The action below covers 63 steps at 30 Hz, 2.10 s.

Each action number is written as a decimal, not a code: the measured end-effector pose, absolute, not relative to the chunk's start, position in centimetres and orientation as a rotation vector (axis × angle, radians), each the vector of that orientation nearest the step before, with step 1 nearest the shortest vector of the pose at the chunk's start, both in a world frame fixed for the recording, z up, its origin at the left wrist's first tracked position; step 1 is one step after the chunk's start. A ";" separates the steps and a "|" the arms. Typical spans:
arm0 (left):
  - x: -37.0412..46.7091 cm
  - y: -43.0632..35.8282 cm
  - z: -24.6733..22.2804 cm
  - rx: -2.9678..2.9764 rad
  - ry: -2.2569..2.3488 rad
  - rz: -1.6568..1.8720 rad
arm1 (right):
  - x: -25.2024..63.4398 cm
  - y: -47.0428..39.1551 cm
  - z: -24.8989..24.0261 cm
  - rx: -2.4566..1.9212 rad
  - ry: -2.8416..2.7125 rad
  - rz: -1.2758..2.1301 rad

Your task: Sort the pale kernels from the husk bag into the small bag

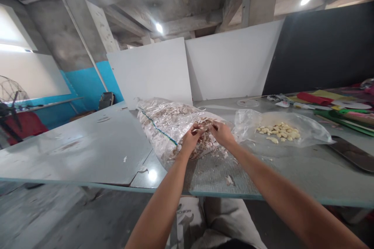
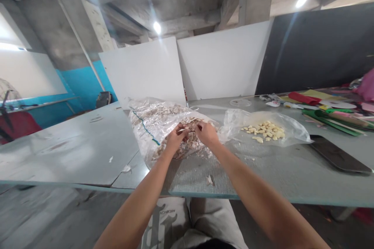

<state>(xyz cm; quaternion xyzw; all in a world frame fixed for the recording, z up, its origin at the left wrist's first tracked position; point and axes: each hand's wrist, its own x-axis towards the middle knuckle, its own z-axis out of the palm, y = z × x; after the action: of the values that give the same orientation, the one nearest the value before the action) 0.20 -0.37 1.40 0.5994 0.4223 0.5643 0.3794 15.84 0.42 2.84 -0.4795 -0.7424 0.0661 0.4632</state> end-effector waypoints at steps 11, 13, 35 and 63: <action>0.3 -0.8 1.5 1.670 1.177 1.443 | 15.5 0.7 2.4 -0.948 -1.873 0.322; 0.3 -0.9 1.5 1.708 1.207 1.454 | 15.6 0.8 2.3 -0.967 -1.885 0.319; 0.2 -0.3 1.0 1.799 1.281 1.477 | 15.3 0.6 2.6 -1.061 -1.892 0.281; 0.5 -1.1 2.3 1.289 0.769 1.511 | 15.6 0.3 2.8 -1.152 -1.764 0.184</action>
<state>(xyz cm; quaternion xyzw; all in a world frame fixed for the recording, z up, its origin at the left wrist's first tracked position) 0.52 -1.12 2.34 0.5295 0.3156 0.6207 0.4845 15.60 0.26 2.84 -0.4746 -0.7264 0.0758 0.4912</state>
